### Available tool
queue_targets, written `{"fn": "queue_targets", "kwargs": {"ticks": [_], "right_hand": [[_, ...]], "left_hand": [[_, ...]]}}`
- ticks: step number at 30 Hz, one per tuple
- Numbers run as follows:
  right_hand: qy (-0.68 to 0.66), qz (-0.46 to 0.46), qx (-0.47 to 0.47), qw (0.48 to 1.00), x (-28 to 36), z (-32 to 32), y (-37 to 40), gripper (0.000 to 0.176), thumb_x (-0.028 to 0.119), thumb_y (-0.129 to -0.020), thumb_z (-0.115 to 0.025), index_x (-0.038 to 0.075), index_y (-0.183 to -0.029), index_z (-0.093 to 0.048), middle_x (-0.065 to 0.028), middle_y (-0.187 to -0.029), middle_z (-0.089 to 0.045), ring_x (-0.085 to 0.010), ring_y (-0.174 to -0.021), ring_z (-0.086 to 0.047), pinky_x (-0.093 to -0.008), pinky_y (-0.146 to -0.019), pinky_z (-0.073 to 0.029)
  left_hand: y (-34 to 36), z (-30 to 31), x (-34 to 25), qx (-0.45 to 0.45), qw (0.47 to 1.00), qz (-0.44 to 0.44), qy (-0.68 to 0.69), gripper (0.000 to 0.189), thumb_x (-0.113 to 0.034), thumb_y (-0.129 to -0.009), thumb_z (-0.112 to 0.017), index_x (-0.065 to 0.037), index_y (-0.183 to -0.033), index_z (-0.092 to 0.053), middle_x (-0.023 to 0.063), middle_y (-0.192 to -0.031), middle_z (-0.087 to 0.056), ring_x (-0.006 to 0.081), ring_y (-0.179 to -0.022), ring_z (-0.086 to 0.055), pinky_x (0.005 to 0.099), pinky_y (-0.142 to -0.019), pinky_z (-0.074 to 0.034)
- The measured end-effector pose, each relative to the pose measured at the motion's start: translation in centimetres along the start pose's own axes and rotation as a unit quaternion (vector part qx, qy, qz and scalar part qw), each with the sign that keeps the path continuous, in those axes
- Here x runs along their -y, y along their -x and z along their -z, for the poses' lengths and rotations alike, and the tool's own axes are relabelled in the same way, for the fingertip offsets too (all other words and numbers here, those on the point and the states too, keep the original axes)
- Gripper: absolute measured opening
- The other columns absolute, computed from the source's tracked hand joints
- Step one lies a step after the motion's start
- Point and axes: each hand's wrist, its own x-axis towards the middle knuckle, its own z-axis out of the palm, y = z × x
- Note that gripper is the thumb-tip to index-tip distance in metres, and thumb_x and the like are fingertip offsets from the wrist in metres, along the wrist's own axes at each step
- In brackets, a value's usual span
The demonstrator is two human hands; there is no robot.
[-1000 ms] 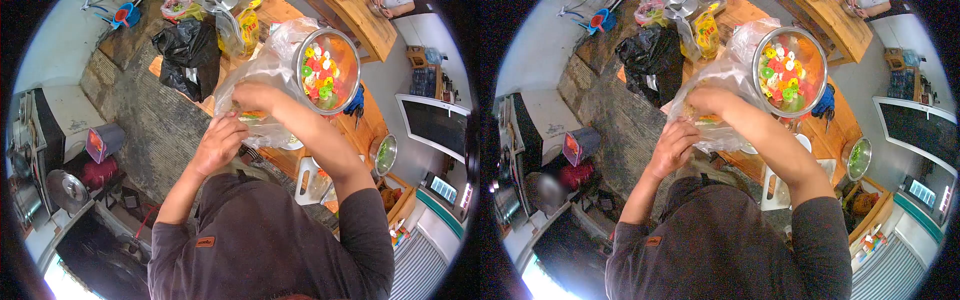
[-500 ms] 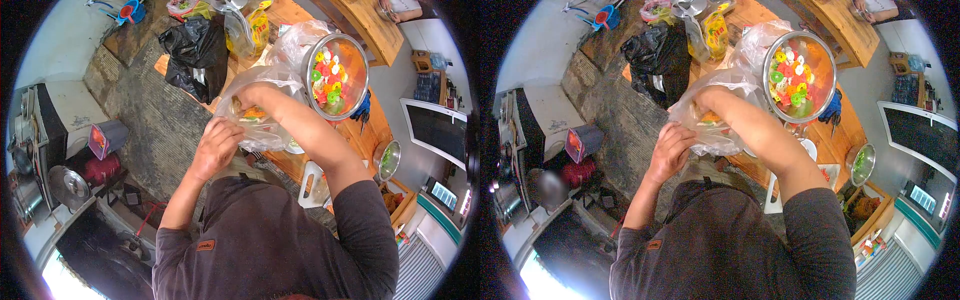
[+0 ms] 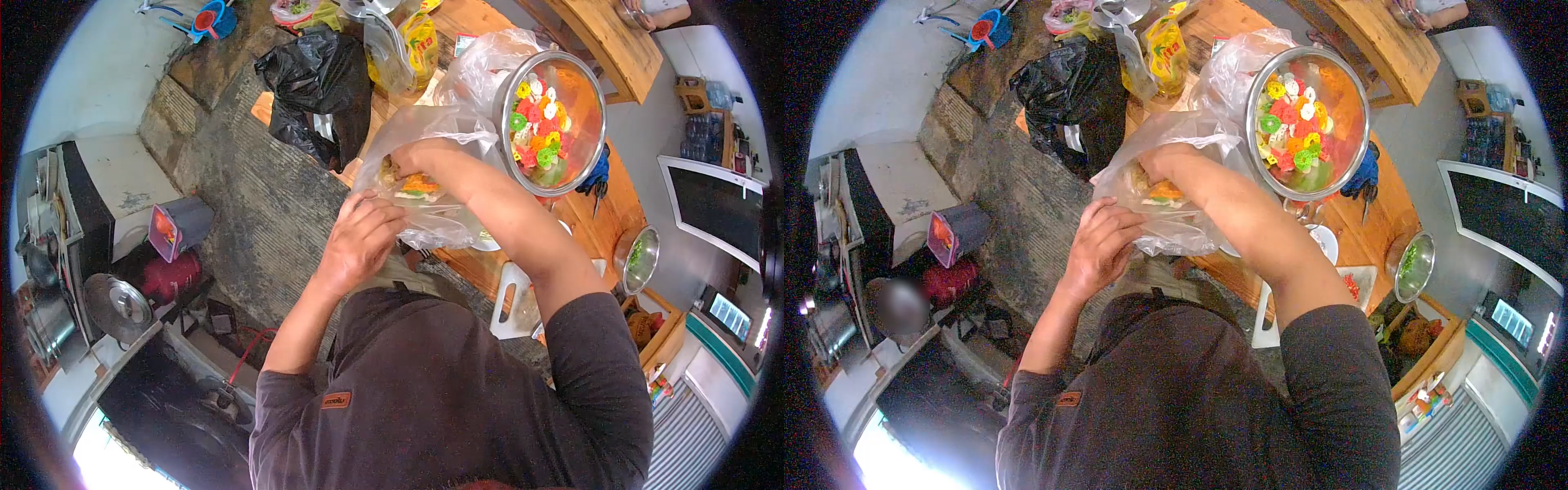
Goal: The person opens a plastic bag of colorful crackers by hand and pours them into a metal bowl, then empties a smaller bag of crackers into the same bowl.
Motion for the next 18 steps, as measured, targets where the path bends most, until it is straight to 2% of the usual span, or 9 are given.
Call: {"fn": "queue_targets", "kwargs": {"ticks": [2, 5, 8, 10, 11, 16, 18], "right_hand": [[-0.009, -0.023, 0.026, 0.999, -0.1, 0.1, 0.1, 0.046, 0.032, -0.087, -0.065, 0.008, -0.127, -0.063, -0.0113, -0.125, -0.067, -0.0323, -0.112, -0.065, -0.0458, -0.094, -0.051], [0.010, 0.029, -0.029, 0.999, 0.0, 0.6, 1.0, 0.046, 0.031, -0.088, -0.063, 0.010, -0.128, -0.063, -0.0098, -0.126, -0.067, -0.0321, -0.114, -0.065, -0.0448, -0.095, -0.051], [0.027, -0.004, -0.021, 0.999, 0.2, 0.8, 1.5, 0.044, 0.031, -0.089, -0.062, 0.011, -0.128, -0.064, -0.0090, -0.127, -0.067, -0.0320, -0.115, -0.064, -0.0444, -0.096, -0.050], [-0.047, 0.048, -0.080, 0.995, -0.5, 0.0, 0.8, 0.036, 0.028, -0.087, -0.061, 0.010, -0.118, -0.069, -0.0128, -0.118, -0.070, -0.0333, -0.109, -0.066, -0.0449, -0.093, -0.051], [-0.046, 0.045, -0.080, 0.995, -0.9, -0.3, 0.2, 0.036, 0.028, -0.087, -0.061, 0.010, -0.118, -0.069, -0.0128, -0.118, -0.070, -0.0333, -0.109, -0.066, -0.0449, -0.093, -0.051], [0.064, 0.120, -0.131, 0.982, -1.6, 0.2, -3.6, 0.039, 0.033, -0.086, -0.064, 0.010, -0.117, -0.067, -0.0152, -0.121, -0.067, -0.0344, -0.109, -0.065, -0.0438, -0.092, -0.052], [0.061, 0.135, -0.155, 0.977, -1.5, 0.6, -3.8, 0.040, 0.035, -0.086, -0.063, 0.008, -0.115, -0.068, -0.0168, -0.122, -0.067, -0.0336, -0.110, -0.064, -0.0434, -0.094, -0.051]], "left_hand": [[-0.1, 0.0, -0.1, 0.001, 1.000, -0.001, 0.001, 0.033, 0.003, -0.069, -0.074, -0.005, -0.098, -0.063, 0.0085, -0.109, -0.069, 0.0278, -0.102, -0.064, 0.0515, -0.103, -0.045], [-0.2, 0.0, -0.2, -0.001, 1.000, -0.001, 0.006, 0.032, 0.002, -0.069, -0.074, -0.005, -0.099, -0.065, 0.0080, -0.109, -0.068, 0.0269, -0.103, -0.064, 0.0503, -0.103, -0.045], [-0.4, 0.2, -0.6, 0.000, 1.000, 0.003, 0.012, 0.032, 0.001, -0.069, -0.074, -0.005, -0.100, -0.067, 0.0075, -0.109, -0.068, 0.0261, -0.104, -0.064, 0.0488, -0.103, -0.044], [-0.5, 0.0, -0.5, 0.004, 1.000, 0.005, 0.016, 0.032, 0.001, -0.069, -0.074, -0.005, -0.100, -0.067, 0.0074, -0.109, -0.068, 0.0262, -0.104, -0.064, 0.0487, -0.103, -0.044], [-0.4, -0.2, -0.3, 0.003, 1.000, 0.001, 0.015, 0.033, 0.002, -0.069, -0.074, -0.005, -0.100, -0.065, 0.0079, -0.109, -0.068, 0.0275, -0.103, -0.064, 0.0503, -0.103, -0.044], [-0.9, -0.6, -0.1, -0.007, 1.000, -0.002, 0.003, 0.035, 0.003, -0.068, -0.074, -0.005, -0.100, -0.063, 0.0083, -0.109, -0.067, 0.0290, -0.102, -0.064, 0.0521, -0.103, -0.044], [-1.5, -0.6, 0.0, -0.038, 0.999, -0.008, -0.014, 0.036, 0.003, -0.069, -0.074, -0.006, -0.101, -0.063, 0.0087, -0.109, -0.068, 0.0293, -0.102, -0.064, 0.0522, -0.104, -0.044]]}}
